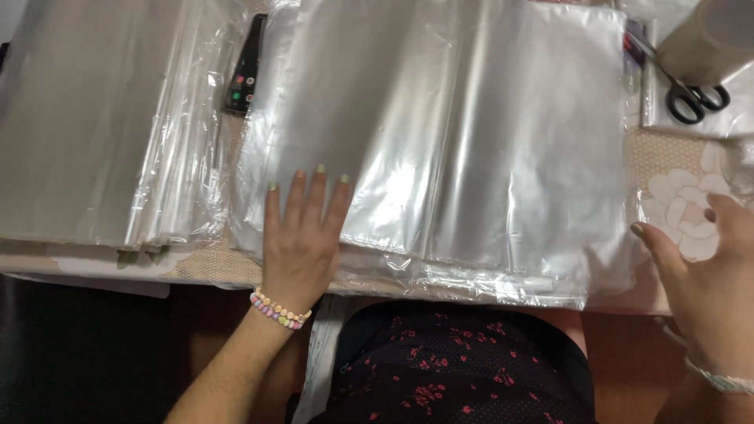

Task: The person places white fabric items into clear plastic pouches, folds the pouches, and stacks them on the table. The person repeats this process for several pouches, handling each one individually.

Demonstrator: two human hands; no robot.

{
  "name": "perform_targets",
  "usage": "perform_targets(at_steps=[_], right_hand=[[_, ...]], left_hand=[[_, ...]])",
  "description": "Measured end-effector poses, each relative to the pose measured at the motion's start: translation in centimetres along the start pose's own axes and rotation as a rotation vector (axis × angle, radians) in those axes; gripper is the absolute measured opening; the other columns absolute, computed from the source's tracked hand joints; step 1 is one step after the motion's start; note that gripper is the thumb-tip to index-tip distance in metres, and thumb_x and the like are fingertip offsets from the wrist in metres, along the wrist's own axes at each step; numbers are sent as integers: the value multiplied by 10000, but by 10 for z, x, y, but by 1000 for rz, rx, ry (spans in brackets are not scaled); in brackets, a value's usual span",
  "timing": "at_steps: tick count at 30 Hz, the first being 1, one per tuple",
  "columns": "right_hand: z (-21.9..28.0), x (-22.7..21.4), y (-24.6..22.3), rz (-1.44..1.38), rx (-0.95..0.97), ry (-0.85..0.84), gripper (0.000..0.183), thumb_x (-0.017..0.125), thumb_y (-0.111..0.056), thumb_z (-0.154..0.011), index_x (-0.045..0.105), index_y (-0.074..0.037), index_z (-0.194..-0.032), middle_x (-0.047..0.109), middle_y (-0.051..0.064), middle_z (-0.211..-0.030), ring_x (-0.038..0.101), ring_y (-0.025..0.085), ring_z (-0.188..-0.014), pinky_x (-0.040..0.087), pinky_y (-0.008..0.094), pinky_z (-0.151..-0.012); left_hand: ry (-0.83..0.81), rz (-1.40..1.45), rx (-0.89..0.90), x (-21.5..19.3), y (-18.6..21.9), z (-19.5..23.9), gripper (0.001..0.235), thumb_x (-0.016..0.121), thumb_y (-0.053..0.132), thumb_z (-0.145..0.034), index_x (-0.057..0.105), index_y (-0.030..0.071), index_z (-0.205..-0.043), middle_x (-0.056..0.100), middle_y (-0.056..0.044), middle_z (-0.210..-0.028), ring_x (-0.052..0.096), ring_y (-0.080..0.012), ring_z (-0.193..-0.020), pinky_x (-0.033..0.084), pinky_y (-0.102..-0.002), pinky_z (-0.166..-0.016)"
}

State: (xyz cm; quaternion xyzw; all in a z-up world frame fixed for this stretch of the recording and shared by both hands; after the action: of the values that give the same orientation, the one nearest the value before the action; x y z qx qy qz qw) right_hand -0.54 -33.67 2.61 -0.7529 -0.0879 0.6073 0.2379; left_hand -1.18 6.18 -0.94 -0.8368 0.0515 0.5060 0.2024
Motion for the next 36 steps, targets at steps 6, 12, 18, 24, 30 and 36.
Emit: perform_targets(at_steps=[6, 12, 18, 24, 30, 36], right_hand=[[30, 45, -169, 181, -874, -36, 589, 734, -434, -861, 658, -29, -1282, 689, 149, -1291, 626, 310, -1242, 548, 407, -1010], [67, 145, -267, 259, -1144, 12, 573, 573, -282, -915, 507, 12, -1402, 554, 235, -1377, 552, 428, -1273, 494, 474, -994], [75, 164, -286, 410, -1187, 243, 313, 576, -135, -902, 683, 23, -1150, 695, 237, -1103, 684, 428, -1095, 565, 444, -854], [84, 164, -300, 469, -1211, 250, 309, 516, -120, -937, 695, 9, -1154, 694, 259, -1140, 647, 449, -1143, 502, 547, -940], [89, 200, -295, 492, -1223, 328, 342, 460, -126, -935, 694, 0, -1150, 703, 257, -1113, 679, 431, -1059, 521, 539, -919], [71, 179, -271, 357, -1219, 310, 441, 365, -126, -912, 666, 42, -1187, 717, 237, -1092, 726, 376, -972, 554, 469, -875]], left_hand=[[267, 60, -334, 3, -47, 25, 415, 609, 7, -786, 693, 51, -1189, 739, -118, -1157, 684, -271, -1103, 502, -461, -1012], [476, -50, -103, -8, -35, 20, 43, 733, 83, -918, 760, 91, -951, 753, -75, -874, 752, -221, -838, 623, -390, -840], [-86, 861, -258, -11, -96, 6, 650, 816, 186, -754, 554, 0, -1318, 500, -272, -1329, 461, -496, -1259, 416, -605, -1015], [-230, 1260, -884, 45, -144, 6, 735, 475, 449, -1020, 373, -118, -1477, 375, -396, -1475, 380, -570, -1352, 349, -657, -1085], [-226, 1244, -849, 29, -133, -30, 459, 509, 82, -960, 542, -28, -1404, 584, -280, -1363, 494, -430, -1329, 381, -539, -1111], [-223, 1249, -805, 110, -160, -25, 399, 538, -23, -921, 684, 60, -1284, 711, -166, -1201, 646, -280, -1167, 504, -399, -998]])
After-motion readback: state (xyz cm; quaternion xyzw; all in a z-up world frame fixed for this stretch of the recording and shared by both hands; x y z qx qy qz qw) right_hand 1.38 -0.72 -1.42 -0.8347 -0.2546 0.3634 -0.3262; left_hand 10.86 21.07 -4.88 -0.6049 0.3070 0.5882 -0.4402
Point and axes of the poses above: each hand's wrist, its own z-axis away from the middle knuckle, its own x-axis out of the palm, y = z × x, the point moved 6 cm from there along -z, towards the middle knuckle
